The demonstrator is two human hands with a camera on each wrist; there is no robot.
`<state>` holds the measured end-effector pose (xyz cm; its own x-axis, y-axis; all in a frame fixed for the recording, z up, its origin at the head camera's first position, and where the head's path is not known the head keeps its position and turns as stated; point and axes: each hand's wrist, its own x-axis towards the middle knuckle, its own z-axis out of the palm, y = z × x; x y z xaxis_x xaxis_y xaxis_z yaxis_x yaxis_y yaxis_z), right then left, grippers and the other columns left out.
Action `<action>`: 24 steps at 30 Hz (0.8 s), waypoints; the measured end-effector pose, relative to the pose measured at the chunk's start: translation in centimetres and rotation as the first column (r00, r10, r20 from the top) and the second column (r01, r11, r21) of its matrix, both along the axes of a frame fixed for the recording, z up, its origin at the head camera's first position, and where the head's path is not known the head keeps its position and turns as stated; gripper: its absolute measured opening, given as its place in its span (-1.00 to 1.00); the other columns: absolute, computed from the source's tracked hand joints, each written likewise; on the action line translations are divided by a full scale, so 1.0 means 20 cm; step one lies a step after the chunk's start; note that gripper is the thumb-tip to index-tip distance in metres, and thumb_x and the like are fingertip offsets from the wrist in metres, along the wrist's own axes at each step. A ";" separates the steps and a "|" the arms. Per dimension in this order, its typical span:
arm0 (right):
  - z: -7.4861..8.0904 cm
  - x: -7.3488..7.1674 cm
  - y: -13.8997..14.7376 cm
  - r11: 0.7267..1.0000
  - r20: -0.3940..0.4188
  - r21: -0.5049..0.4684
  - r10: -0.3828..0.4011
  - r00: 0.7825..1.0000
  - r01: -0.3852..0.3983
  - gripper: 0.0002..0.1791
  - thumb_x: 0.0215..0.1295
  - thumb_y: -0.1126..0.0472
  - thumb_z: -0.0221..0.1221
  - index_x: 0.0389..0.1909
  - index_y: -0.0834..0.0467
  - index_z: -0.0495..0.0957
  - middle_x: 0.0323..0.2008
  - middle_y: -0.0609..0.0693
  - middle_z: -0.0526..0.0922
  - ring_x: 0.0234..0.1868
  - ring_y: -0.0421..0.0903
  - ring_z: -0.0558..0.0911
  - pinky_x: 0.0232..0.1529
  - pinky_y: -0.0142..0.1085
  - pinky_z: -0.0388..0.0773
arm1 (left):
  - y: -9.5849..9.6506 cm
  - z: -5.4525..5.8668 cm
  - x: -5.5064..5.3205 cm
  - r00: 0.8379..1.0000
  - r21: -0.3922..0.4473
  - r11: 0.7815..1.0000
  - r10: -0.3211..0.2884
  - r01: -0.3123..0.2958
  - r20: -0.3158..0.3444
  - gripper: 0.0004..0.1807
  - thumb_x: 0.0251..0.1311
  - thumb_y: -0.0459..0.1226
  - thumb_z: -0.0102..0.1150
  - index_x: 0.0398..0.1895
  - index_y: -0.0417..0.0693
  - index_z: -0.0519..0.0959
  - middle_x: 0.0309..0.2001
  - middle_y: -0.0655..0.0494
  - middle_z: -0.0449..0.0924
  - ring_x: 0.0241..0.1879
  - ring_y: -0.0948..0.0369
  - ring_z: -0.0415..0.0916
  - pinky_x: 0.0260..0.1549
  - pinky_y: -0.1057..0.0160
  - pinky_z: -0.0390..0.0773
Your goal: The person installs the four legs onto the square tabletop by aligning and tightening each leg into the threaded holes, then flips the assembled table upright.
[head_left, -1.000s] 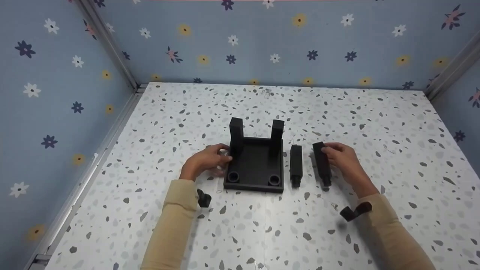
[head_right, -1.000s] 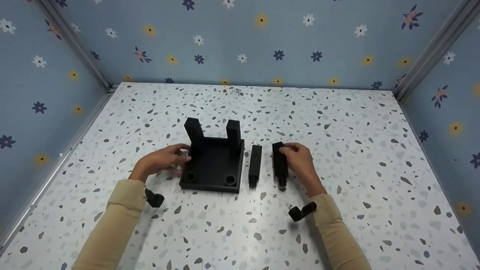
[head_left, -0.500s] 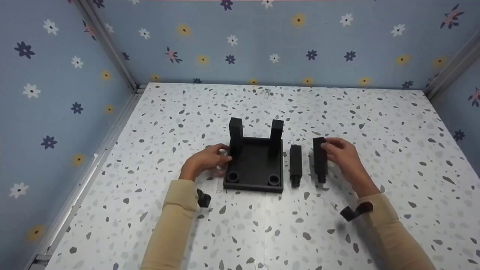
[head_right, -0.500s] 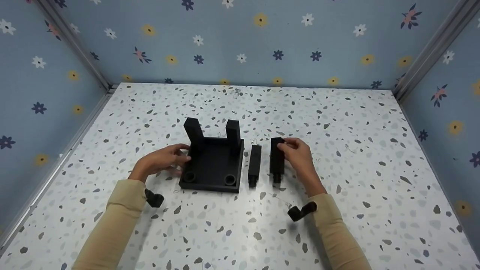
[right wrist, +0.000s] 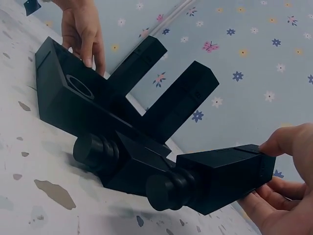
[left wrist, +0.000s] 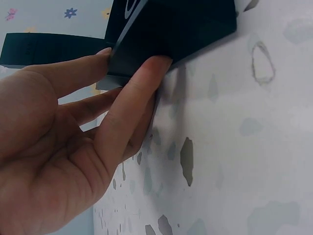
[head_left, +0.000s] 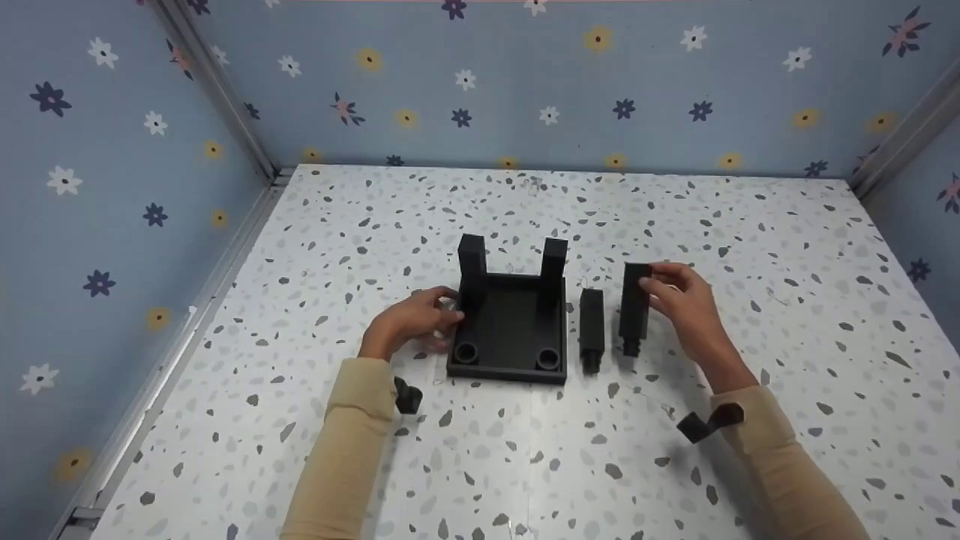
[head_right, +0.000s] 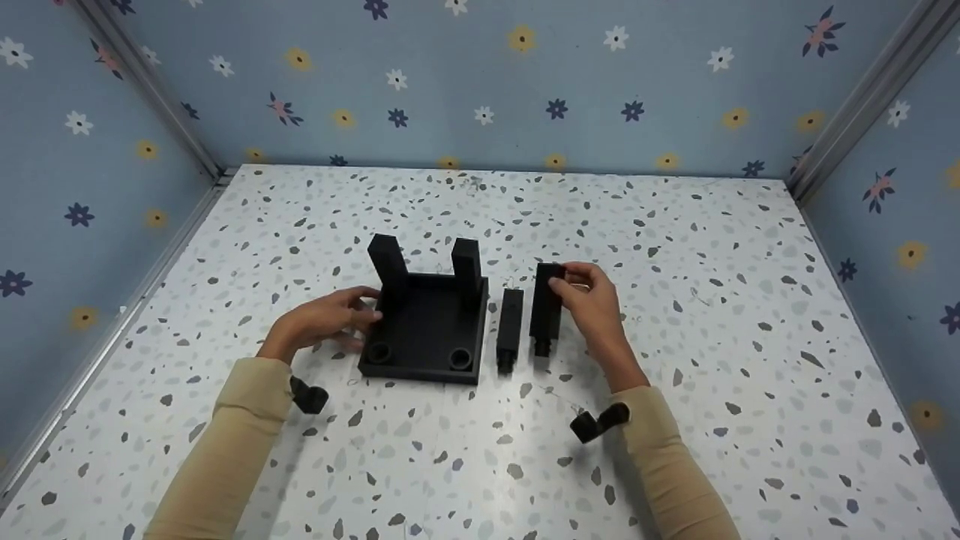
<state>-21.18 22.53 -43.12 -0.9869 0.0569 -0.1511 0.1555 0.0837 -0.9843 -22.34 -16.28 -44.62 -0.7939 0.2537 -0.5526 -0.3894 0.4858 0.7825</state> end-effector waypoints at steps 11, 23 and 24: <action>0.03 0.03 -0.04 0.993 -0.156 -0.121 -0.013 0.988 -0.006 -0.54 0.21 0.28 0.28 0.09 0.25 0.37 -0.11 0.02 0.43 -0.11 -0.23 0.58 -0.09 -0.45 0.59 | -0.01 0.00 0.00 0.999 -0.035 0.999 -0.017 0.016 -0.033 -0.49 0.33 -0.20 0.09 0.33 0.08 0.29 0.02 -0.06 0.50 -0.17 0.15 0.57 -0.32 0.30 0.59; 0.09 0.07 -0.10 0.996 -0.283 -0.089 -0.006 0.959 -0.020 -0.51 0.19 0.30 0.29 0.10 0.29 0.36 -0.07 0.03 0.45 -0.02 -0.16 0.57 -0.03 -0.46 0.56 | -0.01 0.00 0.00 0.999 -0.047 0.999 -0.027 0.025 -0.033 -0.49 0.33 -0.19 0.10 0.33 0.09 0.28 -0.02 -0.04 0.55 -0.15 0.15 0.57 -0.24 0.27 0.57; 0.09 0.07 -0.11 0.995 -0.292 -0.092 -0.005 0.957 -0.023 -0.51 0.19 0.31 0.29 0.10 0.30 0.35 -0.07 0.03 0.45 -0.01 -0.16 0.57 -0.03 -0.46 0.56 | -0.01 0.00 0.00 0.999 -0.047 0.999 -0.024 0.022 -0.033 -0.49 0.33 -0.19 0.10 0.33 0.09 0.28 -0.02 -0.04 0.55 -0.14 0.15 0.57 -0.25 0.27 0.57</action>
